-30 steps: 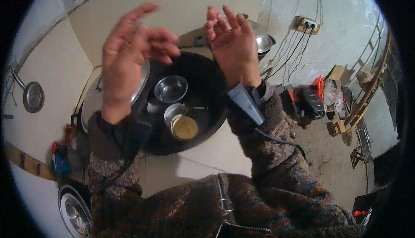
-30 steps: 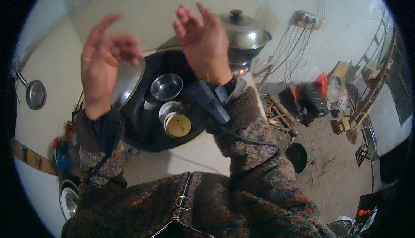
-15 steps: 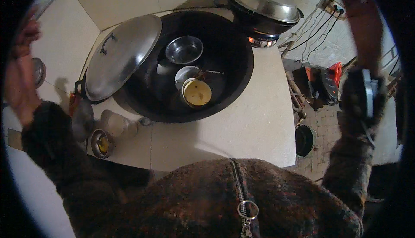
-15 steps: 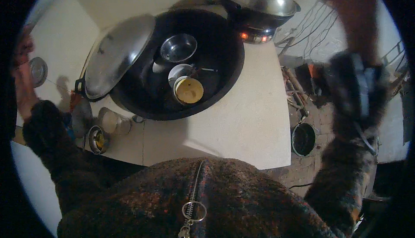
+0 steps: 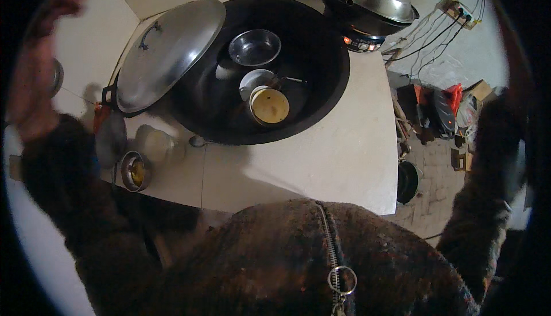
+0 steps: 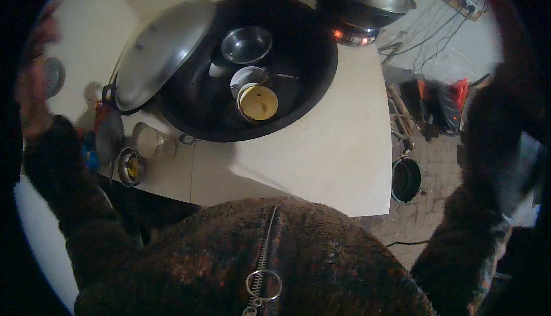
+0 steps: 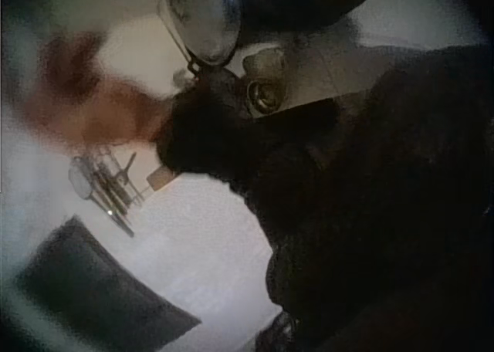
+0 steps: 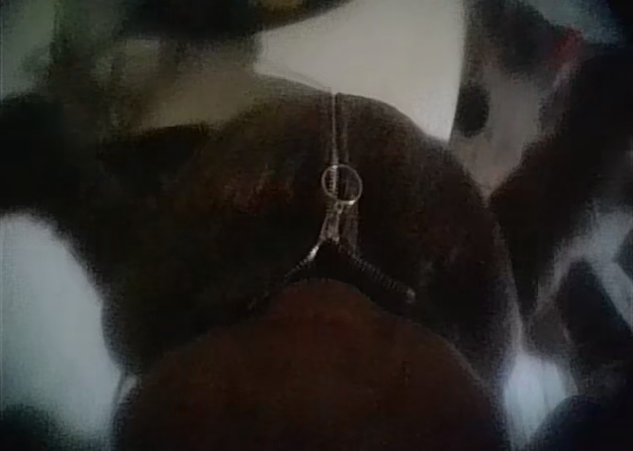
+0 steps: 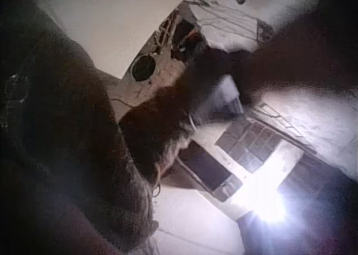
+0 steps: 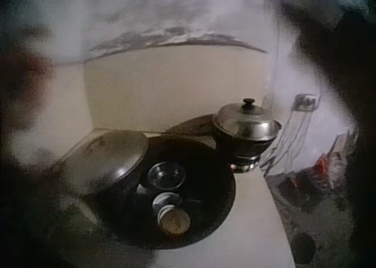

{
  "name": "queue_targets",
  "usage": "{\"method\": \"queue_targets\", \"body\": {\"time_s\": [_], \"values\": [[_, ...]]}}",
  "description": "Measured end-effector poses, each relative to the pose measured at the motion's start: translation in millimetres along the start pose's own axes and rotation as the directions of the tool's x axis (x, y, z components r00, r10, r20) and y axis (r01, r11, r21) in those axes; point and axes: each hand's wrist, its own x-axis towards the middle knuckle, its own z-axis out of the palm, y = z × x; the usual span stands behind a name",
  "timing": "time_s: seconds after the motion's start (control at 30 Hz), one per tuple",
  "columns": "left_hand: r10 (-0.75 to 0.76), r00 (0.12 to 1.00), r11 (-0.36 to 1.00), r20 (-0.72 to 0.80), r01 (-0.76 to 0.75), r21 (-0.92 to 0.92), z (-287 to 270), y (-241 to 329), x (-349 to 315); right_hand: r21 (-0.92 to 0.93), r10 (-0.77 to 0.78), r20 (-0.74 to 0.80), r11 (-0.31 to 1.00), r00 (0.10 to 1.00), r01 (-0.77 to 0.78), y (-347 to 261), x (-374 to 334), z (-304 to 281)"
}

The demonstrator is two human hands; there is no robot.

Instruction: The person handles bowls, chopsticks, and a cleaver in a kitchen, moving items between a table and a stove area. They transfer food between bowls, pick up a cleaver with food residue, and place items on the stove.

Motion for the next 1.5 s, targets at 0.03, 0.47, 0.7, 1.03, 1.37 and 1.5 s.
{"method": "queue_targets", "body": {"time_s": [0.03, 0.47, 0.7, 1.03, 1.37, 1.5], "values": [[-0.058, 0.997, 0.998, 0.042, 0.060, -0.029, 14, -14, -3, 0.039, 0.065, -0.007, 0.997, 0.998, -0.064, 22, -13, 6], [-0.657, 0.662, 0.537, 0.361, 0.747, -0.393, 154, -107, -146, 0.525, 0.861, 0.252, 0.262, 0.442, -0.810, 164, -190, 147], [-0.631, 0.695, 0.496, 0.345, 0.703, -0.509, 235, -132, -158, 0.510, 0.878, 0.198, 0.288, 0.437, -0.810, 197, -192, 191], [-0.548, 0.735, 0.742, 0.399, 0.647, -0.174, 253, -174, -110, 0.505, 0.845, 0.181, 0.359, 0.503, -0.785, 191, -141, 176], [-0.368, 0.653, 0.612, 0.662, 0.706, -0.357, 237, -33, -116, 0.563, 0.802, 0.201, 0.375, 0.563, -0.736, 63, -216, 128], [-0.281, 0.559, 0.600, 0.780, 0.737, -0.312, 273, 12, -125, 0.590, 0.828, 0.078, 0.410, 0.555, -0.696, 8, -263, 117]]}}
